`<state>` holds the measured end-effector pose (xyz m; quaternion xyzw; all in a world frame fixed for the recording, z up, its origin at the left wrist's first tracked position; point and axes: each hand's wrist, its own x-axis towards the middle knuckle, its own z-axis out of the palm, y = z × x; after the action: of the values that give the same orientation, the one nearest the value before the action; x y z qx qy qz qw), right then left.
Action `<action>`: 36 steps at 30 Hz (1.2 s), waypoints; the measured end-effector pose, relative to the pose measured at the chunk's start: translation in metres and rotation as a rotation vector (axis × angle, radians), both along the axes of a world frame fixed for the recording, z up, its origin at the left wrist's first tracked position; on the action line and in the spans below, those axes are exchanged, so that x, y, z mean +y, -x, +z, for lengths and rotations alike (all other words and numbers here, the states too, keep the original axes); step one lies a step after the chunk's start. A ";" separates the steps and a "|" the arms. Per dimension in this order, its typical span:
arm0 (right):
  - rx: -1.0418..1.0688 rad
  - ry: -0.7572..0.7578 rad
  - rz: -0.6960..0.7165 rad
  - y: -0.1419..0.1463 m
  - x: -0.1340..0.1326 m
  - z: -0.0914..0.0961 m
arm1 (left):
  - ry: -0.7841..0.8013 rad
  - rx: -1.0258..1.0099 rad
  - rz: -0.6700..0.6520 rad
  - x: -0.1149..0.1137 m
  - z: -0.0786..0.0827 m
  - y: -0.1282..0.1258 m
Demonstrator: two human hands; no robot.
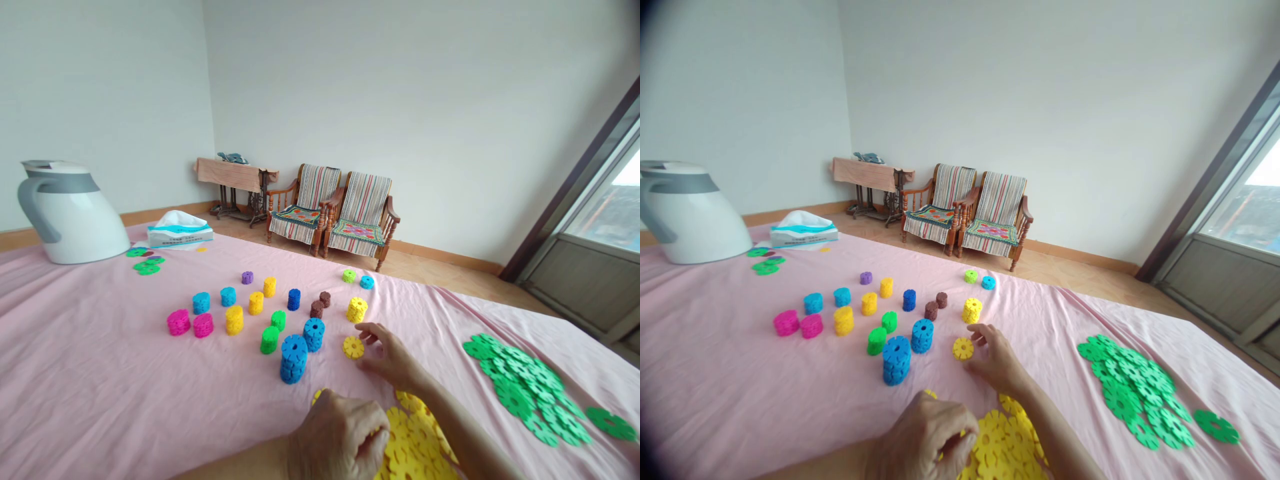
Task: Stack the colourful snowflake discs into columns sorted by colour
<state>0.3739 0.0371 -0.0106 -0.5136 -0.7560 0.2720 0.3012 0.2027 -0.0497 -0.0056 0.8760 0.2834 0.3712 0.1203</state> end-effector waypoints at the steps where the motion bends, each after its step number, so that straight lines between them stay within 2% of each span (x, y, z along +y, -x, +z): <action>1: -0.002 0.002 -0.004 0.000 -0.001 0.002 | -0.002 -0.002 0.000 0.000 0.000 0.000; 8: 0.012 0.076 -0.003 -0.001 -0.004 0.013 | 0.008 0.000 -0.012 0.000 0.001 0.001; 22: 0.027 0.113 0.036 -0.003 -0.003 0.011 | 0.026 0.026 0.010 -0.002 0.002 0.000; 27: 0.001 0.044 0.019 -0.002 -0.002 0.005 | 0.025 0.020 -0.008 -0.001 0.002 0.000; 36: -0.017 -0.163 -0.011 0.017 -0.009 -0.007 | 0.014 0.009 0.004 0.001 -0.003 0.000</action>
<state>0.3568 0.0280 -0.0181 -0.4940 -0.7751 0.2037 0.3372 0.2031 -0.0489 -0.0082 0.8761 0.2884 0.3658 0.1244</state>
